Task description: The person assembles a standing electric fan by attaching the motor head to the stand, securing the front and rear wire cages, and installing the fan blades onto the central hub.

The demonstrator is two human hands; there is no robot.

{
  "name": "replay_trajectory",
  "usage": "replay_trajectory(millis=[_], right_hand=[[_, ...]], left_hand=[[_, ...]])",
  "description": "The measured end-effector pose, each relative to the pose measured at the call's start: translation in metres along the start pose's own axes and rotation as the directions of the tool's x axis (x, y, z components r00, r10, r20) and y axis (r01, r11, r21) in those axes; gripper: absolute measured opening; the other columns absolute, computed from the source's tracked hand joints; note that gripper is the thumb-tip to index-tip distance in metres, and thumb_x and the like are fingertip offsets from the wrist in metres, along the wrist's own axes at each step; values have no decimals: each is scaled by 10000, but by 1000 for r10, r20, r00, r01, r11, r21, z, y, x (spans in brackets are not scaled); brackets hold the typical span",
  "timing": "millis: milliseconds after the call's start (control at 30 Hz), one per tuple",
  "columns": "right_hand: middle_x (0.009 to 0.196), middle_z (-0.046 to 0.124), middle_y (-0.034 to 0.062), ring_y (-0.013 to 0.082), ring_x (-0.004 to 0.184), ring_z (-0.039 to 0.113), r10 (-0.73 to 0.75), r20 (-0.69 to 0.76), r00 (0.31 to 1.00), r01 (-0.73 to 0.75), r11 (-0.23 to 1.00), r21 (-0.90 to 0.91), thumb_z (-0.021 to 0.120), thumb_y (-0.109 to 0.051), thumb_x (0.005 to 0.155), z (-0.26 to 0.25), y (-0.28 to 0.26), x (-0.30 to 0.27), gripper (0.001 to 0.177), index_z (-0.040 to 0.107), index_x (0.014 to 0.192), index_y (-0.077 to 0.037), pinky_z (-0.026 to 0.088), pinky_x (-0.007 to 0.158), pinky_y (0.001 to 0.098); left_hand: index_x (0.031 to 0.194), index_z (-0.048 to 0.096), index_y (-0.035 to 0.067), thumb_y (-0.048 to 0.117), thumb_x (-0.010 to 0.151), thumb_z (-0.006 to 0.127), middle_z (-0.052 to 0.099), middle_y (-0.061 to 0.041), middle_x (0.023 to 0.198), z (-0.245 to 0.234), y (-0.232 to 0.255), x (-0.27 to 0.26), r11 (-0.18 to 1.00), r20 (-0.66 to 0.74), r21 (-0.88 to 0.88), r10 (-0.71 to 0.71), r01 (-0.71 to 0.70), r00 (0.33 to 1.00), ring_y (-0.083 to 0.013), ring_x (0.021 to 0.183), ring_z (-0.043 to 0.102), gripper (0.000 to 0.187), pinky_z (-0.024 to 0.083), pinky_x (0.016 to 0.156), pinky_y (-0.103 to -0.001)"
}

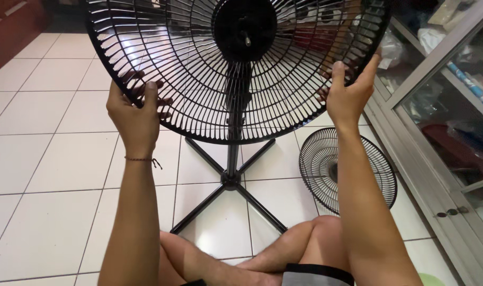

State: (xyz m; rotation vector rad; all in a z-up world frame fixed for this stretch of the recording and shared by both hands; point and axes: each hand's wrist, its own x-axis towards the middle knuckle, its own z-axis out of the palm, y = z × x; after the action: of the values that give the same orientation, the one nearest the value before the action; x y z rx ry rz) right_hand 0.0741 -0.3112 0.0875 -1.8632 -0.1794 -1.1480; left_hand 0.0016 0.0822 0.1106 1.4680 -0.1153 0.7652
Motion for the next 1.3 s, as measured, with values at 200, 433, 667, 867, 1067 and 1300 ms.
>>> replay_trajectory(millis=[200,433,667,867,1067,1300], right_hand=[[1270,719,148,219,1075,746,-5,-34,999,5,1000,27,679,-100,1109,6,-21,-16,636,285,1596,16,575,1003,347],[1211,739,128,211,1020,746,-20,-43,999,22,998,55,677,-113,1108,9,-25,-16,602,323,1583,-3,579,959,339],[1355,638,251,324,1107,654,352,-26,936,-342,921,185,678,-261,1077,0,-17,1,613,372,1534,10,542,927,441],[1598,186,179,312,1438,387,368,-70,927,-321,878,355,806,-264,914,39,-18,-70,1101,-35,1572,4,469,1146,429],[1567,421,215,315,1438,460,223,-46,974,-213,964,157,813,-95,941,40,-17,-77,931,167,1603,10,344,1228,405],[1438,503,186,305,1246,581,307,13,952,-302,924,235,788,-34,912,37,-35,-67,891,197,1578,-17,486,1046,428]], left_hand=[[1279,549,-18,32,1040,630,749,-136,1011,-10,4,3,996,3,74,39,-39,999,-186,726,764,257,586,489,-267],[1304,555,-52,-21,1093,636,675,-169,1175,-10,-17,1,937,29,109,330,-331,944,-237,988,766,228,637,713,-309],[1294,480,0,52,1037,613,713,-124,1019,19,-40,-25,994,-86,-85,-72,65,994,-204,750,778,294,561,476,-280],[1279,414,33,73,1003,582,690,-134,1032,60,-60,-58,905,-119,-341,-312,256,943,-213,714,743,326,578,489,-318],[1249,444,-40,66,1022,615,645,-155,1080,75,-77,-80,923,-82,-331,-232,194,969,-218,975,717,304,638,802,-362],[1310,504,-40,91,1043,551,657,-142,1124,42,-56,-60,939,-61,-313,-172,145,983,-195,1000,721,301,682,762,-348]])
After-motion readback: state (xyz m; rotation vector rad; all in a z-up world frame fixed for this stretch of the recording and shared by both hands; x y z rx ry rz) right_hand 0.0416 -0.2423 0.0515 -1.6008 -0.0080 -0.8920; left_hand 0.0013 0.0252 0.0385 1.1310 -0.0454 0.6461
